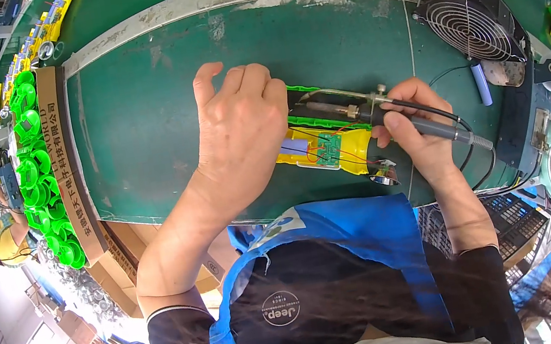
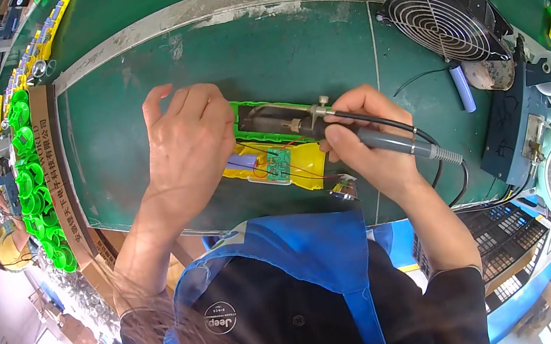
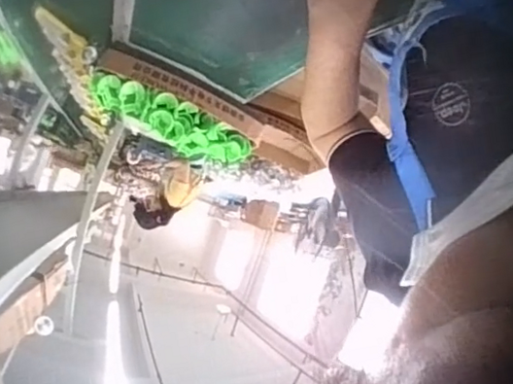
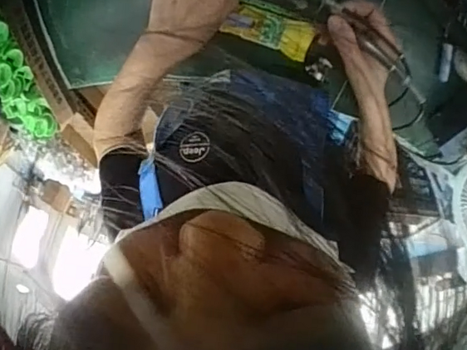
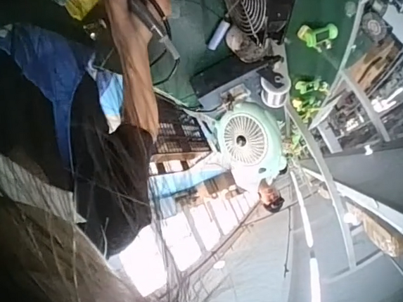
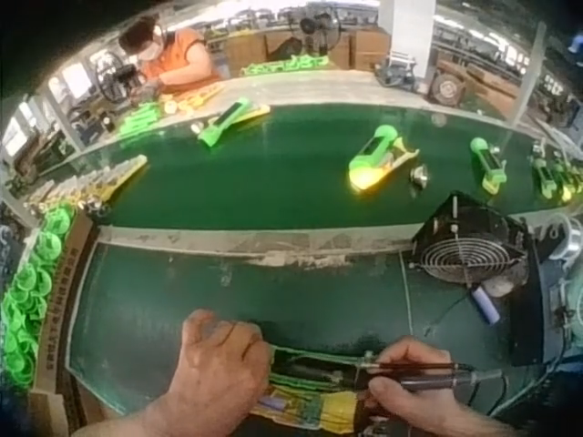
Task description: Soldering components and wires onto circuit boards for solar flashlights on a factory assembly line.
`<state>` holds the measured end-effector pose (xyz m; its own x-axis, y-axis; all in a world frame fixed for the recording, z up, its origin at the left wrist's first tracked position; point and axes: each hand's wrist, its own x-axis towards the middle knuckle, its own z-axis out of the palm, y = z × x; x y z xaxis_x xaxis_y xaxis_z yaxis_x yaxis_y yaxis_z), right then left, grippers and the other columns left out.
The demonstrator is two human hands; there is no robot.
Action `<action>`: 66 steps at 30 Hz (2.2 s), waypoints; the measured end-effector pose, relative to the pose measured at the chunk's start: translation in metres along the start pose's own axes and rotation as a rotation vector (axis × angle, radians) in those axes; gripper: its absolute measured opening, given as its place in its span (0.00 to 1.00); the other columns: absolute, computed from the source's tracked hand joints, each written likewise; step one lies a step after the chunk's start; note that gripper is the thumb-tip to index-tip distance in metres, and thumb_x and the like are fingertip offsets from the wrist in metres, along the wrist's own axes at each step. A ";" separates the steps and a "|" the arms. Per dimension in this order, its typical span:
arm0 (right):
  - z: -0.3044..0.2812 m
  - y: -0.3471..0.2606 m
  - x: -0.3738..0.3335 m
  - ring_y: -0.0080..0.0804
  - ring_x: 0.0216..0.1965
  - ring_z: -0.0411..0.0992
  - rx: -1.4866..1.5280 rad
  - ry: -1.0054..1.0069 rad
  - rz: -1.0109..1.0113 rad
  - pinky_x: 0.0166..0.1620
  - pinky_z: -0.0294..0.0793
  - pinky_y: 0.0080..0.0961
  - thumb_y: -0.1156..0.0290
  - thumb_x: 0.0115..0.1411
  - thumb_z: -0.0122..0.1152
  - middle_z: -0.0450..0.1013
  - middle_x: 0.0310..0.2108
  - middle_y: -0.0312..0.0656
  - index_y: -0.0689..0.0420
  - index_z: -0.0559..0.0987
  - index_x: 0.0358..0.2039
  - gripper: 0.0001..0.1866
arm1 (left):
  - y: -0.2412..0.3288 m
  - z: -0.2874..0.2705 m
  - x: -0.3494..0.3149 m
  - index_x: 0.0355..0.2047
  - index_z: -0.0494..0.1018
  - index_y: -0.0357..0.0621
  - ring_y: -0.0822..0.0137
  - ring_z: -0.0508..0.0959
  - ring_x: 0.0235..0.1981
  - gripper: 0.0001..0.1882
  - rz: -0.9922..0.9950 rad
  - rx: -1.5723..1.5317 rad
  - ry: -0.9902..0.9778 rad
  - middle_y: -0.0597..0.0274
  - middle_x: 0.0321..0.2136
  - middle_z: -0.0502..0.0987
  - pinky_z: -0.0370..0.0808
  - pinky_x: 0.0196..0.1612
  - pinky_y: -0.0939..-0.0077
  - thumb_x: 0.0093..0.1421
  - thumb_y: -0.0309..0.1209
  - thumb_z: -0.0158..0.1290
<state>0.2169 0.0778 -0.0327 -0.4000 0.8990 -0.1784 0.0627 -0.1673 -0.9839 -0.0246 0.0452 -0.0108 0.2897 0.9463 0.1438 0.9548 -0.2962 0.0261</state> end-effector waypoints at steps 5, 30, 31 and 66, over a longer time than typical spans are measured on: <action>-0.007 0.001 -0.002 0.26 0.24 0.76 0.095 0.063 0.009 0.29 0.77 0.20 0.69 0.59 0.62 0.75 0.25 0.42 0.63 0.70 0.37 0.13 | 0.003 -0.001 0.003 0.26 0.72 0.43 0.64 0.75 0.38 0.07 -0.008 0.011 -0.018 0.61 0.28 0.70 0.62 0.56 0.55 0.44 0.21 0.55; -0.113 -0.013 -0.077 0.26 0.27 0.76 -0.762 1.053 -0.185 0.34 0.73 0.23 0.68 0.60 0.64 0.76 0.30 0.41 0.58 0.74 0.44 0.14 | 0.008 -0.009 0.006 0.27 0.72 0.46 0.61 0.75 0.42 0.05 -0.021 -0.083 0.006 0.64 0.35 0.74 0.60 0.57 0.54 0.49 0.23 0.56; -0.117 -0.018 -0.080 0.26 0.28 0.76 -0.694 0.948 -0.160 0.34 0.73 0.23 0.69 0.61 0.63 0.76 0.31 0.42 0.59 0.74 0.44 0.13 | 0.009 -0.005 0.006 0.27 0.72 0.46 0.61 0.75 0.41 0.05 -0.032 -0.066 -0.007 0.64 0.34 0.74 0.60 0.57 0.54 0.49 0.23 0.56; -0.047 0.037 -0.031 0.37 0.34 0.76 -0.208 0.378 -0.803 0.39 0.79 0.29 0.65 0.64 0.59 0.68 0.37 0.48 0.60 0.65 0.46 0.18 | -0.018 -0.040 -0.005 0.35 0.69 0.43 0.52 0.74 0.45 0.22 0.387 -0.236 0.127 0.56 0.43 0.73 0.70 0.45 0.58 0.41 0.31 0.66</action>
<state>0.2740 0.0630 -0.0641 -0.0709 0.7925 0.6058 0.0732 0.6098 -0.7892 -0.0455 0.0405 0.0276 0.5968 0.7413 0.3069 0.7325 -0.6596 0.1687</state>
